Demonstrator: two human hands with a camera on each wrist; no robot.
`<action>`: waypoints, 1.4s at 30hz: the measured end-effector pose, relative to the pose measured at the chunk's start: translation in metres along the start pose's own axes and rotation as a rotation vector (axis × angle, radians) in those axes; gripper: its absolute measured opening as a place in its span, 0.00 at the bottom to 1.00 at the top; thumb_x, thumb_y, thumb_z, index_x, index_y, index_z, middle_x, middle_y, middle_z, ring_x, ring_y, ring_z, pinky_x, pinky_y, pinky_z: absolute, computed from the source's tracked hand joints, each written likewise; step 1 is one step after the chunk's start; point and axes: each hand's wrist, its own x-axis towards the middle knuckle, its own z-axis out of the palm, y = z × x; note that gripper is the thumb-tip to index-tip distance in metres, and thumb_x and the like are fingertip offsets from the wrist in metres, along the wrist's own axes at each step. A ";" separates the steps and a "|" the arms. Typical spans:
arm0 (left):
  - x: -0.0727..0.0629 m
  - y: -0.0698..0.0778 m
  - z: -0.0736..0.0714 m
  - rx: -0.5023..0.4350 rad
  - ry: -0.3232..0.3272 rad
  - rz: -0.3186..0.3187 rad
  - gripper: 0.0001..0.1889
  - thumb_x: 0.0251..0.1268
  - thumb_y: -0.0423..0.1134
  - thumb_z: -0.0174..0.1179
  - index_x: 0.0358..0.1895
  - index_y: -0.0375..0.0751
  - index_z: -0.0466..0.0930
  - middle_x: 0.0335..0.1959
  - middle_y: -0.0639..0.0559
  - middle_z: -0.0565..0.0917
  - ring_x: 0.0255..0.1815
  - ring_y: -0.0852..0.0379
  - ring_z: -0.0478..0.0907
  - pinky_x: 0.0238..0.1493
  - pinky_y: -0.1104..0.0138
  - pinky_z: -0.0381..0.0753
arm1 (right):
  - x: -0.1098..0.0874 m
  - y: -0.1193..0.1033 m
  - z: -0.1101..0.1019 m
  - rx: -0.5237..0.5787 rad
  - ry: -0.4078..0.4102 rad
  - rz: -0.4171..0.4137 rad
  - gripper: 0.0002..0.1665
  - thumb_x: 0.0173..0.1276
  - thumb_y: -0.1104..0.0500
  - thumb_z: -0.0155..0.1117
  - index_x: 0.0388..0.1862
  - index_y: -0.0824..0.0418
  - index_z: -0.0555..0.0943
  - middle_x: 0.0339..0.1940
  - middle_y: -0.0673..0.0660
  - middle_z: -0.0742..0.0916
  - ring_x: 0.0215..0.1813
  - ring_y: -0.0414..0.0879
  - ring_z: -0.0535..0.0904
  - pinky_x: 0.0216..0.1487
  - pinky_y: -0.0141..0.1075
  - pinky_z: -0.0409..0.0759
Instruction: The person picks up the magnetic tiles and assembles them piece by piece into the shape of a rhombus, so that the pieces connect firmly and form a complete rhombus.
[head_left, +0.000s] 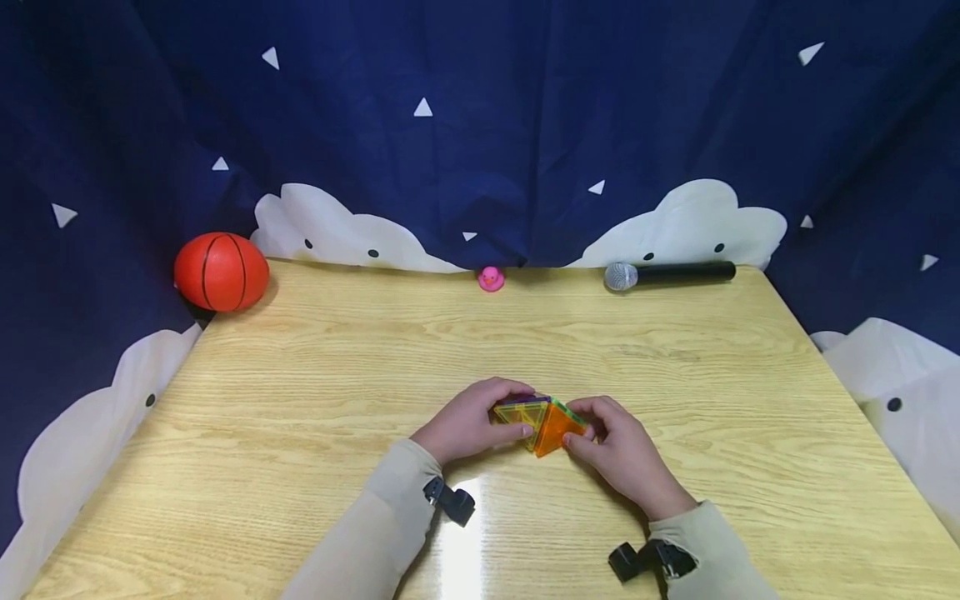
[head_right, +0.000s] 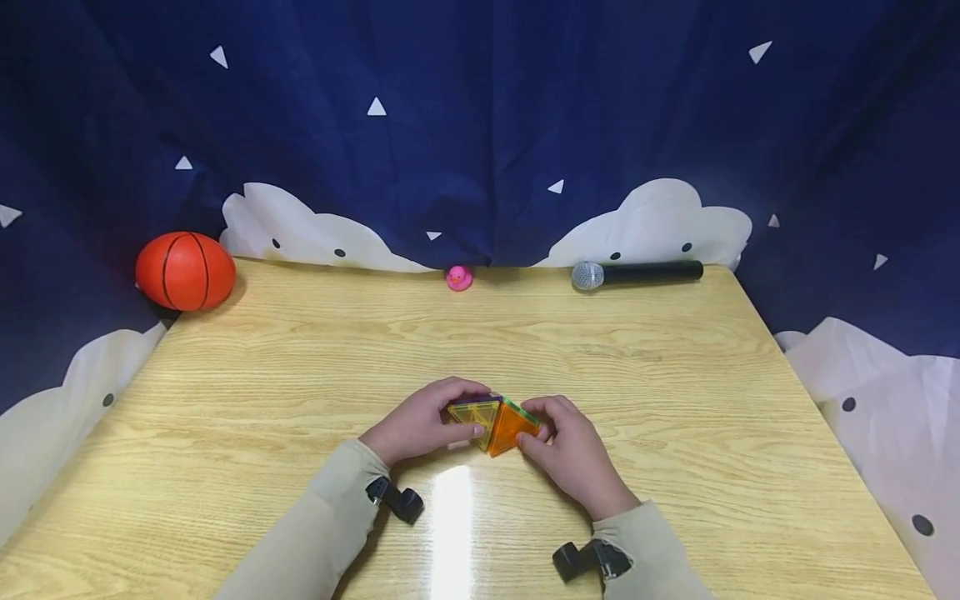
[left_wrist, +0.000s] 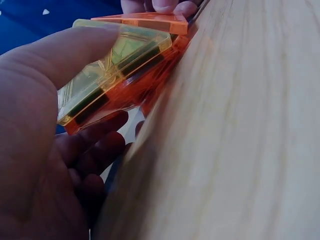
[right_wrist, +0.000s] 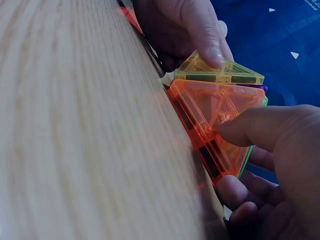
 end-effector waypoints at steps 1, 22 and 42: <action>0.000 0.000 0.000 -0.002 0.001 0.007 0.27 0.65 0.52 0.68 0.66 0.54 0.76 0.59 0.60 0.80 0.59 0.62 0.75 0.62 0.62 0.73 | 0.000 0.000 0.000 0.005 -0.002 -0.004 0.21 0.62 0.61 0.74 0.54 0.59 0.82 0.38 0.50 0.79 0.35 0.42 0.73 0.34 0.32 0.73; -0.003 0.016 0.008 0.077 -0.023 -0.059 0.36 0.59 0.53 0.72 0.72 0.55 0.70 0.63 0.62 0.78 0.62 0.61 0.75 0.66 0.60 0.71 | 0.001 -0.003 0.003 -0.075 -0.069 -0.068 0.31 0.57 0.62 0.79 0.60 0.58 0.78 0.39 0.49 0.78 0.31 0.41 0.70 0.30 0.31 0.71; -0.004 0.018 0.013 0.084 0.008 0.073 0.27 0.73 0.55 0.58 0.73 0.64 0.67 0.68 0.60 0.72 0.64 0.60 0.72 0.64 0.58 0.73 | -0.001 0.001 0.003 -0.046 -0.057 -0.192 0.32 0.69 0.57 0.69 0.72 0.55 0.74 0.59 0.51 0.81 0.42 0.41 0.78 0.42 0.35 0.79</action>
